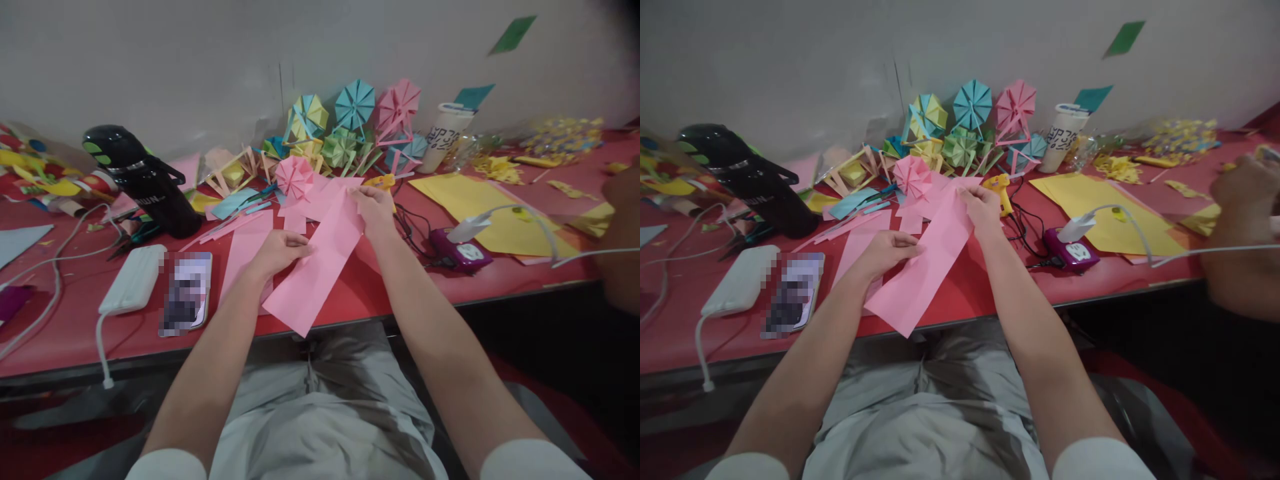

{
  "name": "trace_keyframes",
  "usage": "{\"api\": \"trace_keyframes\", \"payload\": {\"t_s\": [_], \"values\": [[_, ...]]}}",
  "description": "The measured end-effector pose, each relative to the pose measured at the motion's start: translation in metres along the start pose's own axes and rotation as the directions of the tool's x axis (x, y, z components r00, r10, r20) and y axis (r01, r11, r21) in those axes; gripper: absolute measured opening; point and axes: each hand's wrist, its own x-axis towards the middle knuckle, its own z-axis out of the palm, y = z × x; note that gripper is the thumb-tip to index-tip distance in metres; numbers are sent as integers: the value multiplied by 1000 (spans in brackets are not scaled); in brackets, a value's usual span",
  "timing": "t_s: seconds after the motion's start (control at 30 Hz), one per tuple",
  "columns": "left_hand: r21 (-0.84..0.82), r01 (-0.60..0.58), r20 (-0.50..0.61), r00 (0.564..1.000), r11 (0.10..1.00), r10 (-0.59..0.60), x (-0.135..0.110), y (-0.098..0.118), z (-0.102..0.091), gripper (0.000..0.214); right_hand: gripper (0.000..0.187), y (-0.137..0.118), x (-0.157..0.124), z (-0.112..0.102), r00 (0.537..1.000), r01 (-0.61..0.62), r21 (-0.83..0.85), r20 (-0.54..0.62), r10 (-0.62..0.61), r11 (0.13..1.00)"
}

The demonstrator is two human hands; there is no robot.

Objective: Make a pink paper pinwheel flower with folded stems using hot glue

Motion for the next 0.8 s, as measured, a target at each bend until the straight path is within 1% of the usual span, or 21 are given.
{"api": "trace_keyframes", "payload": {"t_s": [0.07,0.13,0.33,0.43,0.5,0.67,0.8], "values": [[1,14,13,1000,1000,-14,0,1,-3,15,19,0,3,-5,997,-34,85,-64,40,996],[4,21,10,1000,1000,-21,0,1,-5,18,19,0,5,-8,994,-40,137,-91,53,990],[25,-3,23,1000,1000,3,-2,0,-9,19,13,6,13,-15,990,-19,180,-132,43,983],[48,-5,43,999,999,3,-3,-1,-13,18,15,10,21,-24,980,13,179,-196,23,984],[77,-12,45,999,997,9,-2,-3,-17,18,16,13,26,-31,975,19,174,-220,20,985],[144,-91,13,996,985,90,2,-7,-26,19,15,14,32,-40,967,1,197,-248,49,980],[294,-191,-35,977,937,210,2,-5,-32,17,18,13,30,-38,961,-17,235,-264,81,972]]}}
